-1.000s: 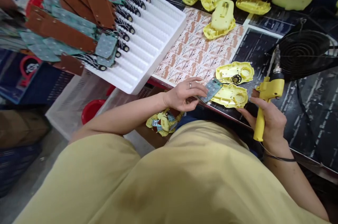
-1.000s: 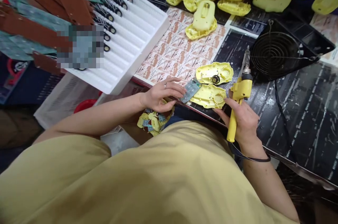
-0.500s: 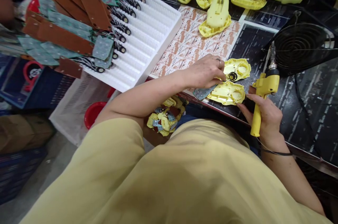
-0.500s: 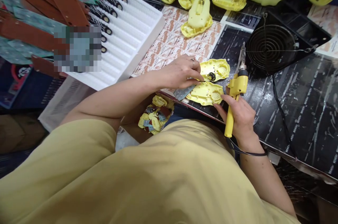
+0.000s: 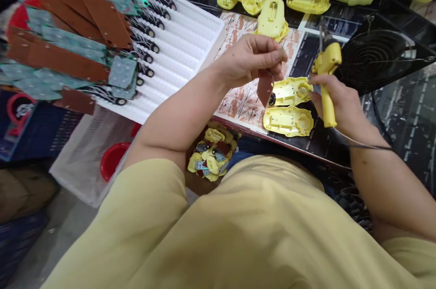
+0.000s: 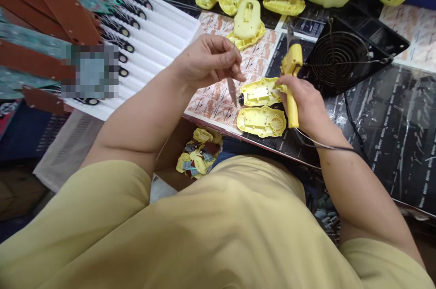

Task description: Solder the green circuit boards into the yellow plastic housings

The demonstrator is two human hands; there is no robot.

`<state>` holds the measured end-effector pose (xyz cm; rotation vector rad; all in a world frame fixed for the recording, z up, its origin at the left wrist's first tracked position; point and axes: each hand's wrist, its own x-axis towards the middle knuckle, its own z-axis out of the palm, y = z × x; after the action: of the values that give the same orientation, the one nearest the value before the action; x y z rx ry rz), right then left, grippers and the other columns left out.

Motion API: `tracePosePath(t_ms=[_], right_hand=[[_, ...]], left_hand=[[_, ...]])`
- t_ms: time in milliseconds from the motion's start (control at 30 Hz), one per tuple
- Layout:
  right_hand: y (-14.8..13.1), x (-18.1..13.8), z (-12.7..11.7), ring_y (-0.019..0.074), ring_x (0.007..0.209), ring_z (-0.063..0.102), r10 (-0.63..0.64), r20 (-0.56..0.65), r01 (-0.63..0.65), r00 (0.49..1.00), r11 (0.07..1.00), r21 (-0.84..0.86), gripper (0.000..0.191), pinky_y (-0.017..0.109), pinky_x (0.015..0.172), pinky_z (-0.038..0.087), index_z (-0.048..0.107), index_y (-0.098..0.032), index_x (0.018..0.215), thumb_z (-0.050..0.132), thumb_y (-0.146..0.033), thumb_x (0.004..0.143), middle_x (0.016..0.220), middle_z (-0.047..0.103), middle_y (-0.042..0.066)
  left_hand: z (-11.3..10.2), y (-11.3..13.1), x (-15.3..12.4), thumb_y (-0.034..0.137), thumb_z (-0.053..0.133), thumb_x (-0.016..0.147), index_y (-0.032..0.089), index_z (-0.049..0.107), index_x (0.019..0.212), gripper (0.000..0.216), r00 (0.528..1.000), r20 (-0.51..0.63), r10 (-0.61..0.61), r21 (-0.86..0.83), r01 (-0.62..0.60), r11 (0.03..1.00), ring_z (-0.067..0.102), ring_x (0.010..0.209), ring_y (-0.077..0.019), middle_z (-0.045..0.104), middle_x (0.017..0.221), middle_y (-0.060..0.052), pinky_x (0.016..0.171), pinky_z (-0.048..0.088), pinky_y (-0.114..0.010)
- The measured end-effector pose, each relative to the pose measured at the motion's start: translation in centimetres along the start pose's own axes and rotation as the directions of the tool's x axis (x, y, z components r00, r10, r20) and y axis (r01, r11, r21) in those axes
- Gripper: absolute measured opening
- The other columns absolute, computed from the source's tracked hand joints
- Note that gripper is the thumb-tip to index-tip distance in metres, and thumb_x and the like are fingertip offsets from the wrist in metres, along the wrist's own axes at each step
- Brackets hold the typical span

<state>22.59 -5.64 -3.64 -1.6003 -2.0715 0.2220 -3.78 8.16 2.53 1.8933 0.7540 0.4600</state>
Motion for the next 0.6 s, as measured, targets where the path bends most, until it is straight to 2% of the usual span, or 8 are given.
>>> tracePosePath(t_ms=[67, 167, 233, 300, 433, 533, 600], right_hand=[[0.6, 1.9, 0.9, 0.0212, 0.12, 0.077, 0.015, 0.05, -0.015, 0.999, 1.0, -0.003, 0.057, 0.032, 0.1, 0.057, 0.07, -0.011, 0.136, 0.04, -0.056, 0.118, 0.129, 0.08, 0.01], [0.9, 2.6, 2.0, 0.0213, 0.105, 0.079, 0.018, 0.073, -0.017, 0.997, 1.0, -0.015, 0.055, 0.031, 0.09, 0.058, 0.073, -0.013, 0.132, 0.051, -0.06, 0.113, 0.115, 0.081, 0.007], [0.7, 1.7, 2.2, 0.0244, 0.101, 0.079, 0.014, 0.059, -0.012, 0.998, 0.999, -0.034, 0.045, 0.034, 0.088, 0.06, 0.074, -0.019, 0.13, 0.065, -0.057, 0.108, 0.114, 0.083, 0.007], [0.2, 0.4, 2.1, 0.0274, 0.103, 0.079, 0.018, 0.025, -0.017, 1.0, 0.997, -0.07, 0.04, 0.037, 0.087, 0.061, 0.075, -0.022, 0.129, 0.07, -0.054, 0.105, 0.115, 0.083, 0.008], [-1.3, -2.2, 1.5, 0.0262, 0.095, 0.08, 0.047, -0.088, -0.06, 0.995, 0.987, -0.15, 0.044, 0.032, 0.072, 0.055, 0.076, -0.021, 0.129, 0.064, -0.059, 0.109, 0.111, 0.084, 0.009], [-2.1, -3.8, 0.7, 0.0206, 0.084, 0.079, -0.074, -0.246, 0.025, 0.966, 0.98, -0.195, 0.034, 0.029, 0.069, 0.054, 0.078, -0.022, 0.125, 0.068, -0.051, 0.111, 0.107, 0.085, 0.006], [-2.2, -5.2, -0.1, 0.017, 0.076, 0.076, -0.185, -0.368, 0.113, 0.911, 0.971, -0.209, 0.02, 0.027, 0.07, 0.054, 0.081, -0.024, 0.118, 0.074, -0.04, 0.108, 0.095, 0.084, 0.001]], left_hand=[[-1.0, 0.1, 0.3, 0.033, 0.069, 0.11, 0.011, 0.081, 0.11, 0.025, 0.999, 0.042, -0.009, -0.023, 0.01, 1.0, 0.084, 0.089, -0.019, 0.079, 0.089, -0.004, 0.083, 0.065, -0.034], [-1.4, -0.5, 0.7, 0.034, 0.084, 0.095, 0.013, 0.084, 0.1, 0.021, 0.991, 0.136, 0.005, 0.185, -0.03, 0.982, 0.082, 0.086, -0.021, 0.078, 0.081, -0.003, 0.083, 0.064, -0.034], [-0.6, -1.2, 0.9, 0.034, 0.087, 0.09, 0.016, 0.086, 0.098, 0.02, 0.985, 0.169, 0.027, 0.328, -0.082, 0.941, 0.081, 0.089, -0.0215, 0.079, 0.082, -0.003, 0.086, 0.063, -0.034], [1.0, -1.8, 1.1, 0.031, 0.084, 0.09, 0.018, 0.087, 0.102, 0.017, 0.982, 0.172, 0.073, 0.415, -0.14, 0.899, 0.081, 0.094, -0.0212, 0.082, 0.088, -0.003, 0.091, 0.062, -0.033], [4.3, -2.1, 1.6, 0.021, 0.073, 0.094, 0.022, 0.089, 0.105, 0.019, 0.971, 0.199, 0.135, 0.518, -0.221, 0.827, 0.08, 0.109, -0.0222, 0.084, 0.097, -0.003, 0.104, 0.058, -0.034], [5.7, -1.8, 2.0, 0.019, 0.069, 0.096, 0.024, 0.089, 0.106, 0.023, 0.973, 0.204, 0.111, 0.573, -0.211, 0.792, 0.078, 0.114, -0.0237, 0.085, 0.101, -0.004, 0.108, 0.056, -0.037], [6.0, -1.7, 2.3, 0.021, 0.069, 0.096, 0.023, 0.089, 0.106, 0.023, 0.978, 0.192, 0.084, 0.596, -0.184, 0.781, 0.077, 0.116, -0.025, 0.085, 0.106, -0.004, 0.109, 0.056, -0.038]])
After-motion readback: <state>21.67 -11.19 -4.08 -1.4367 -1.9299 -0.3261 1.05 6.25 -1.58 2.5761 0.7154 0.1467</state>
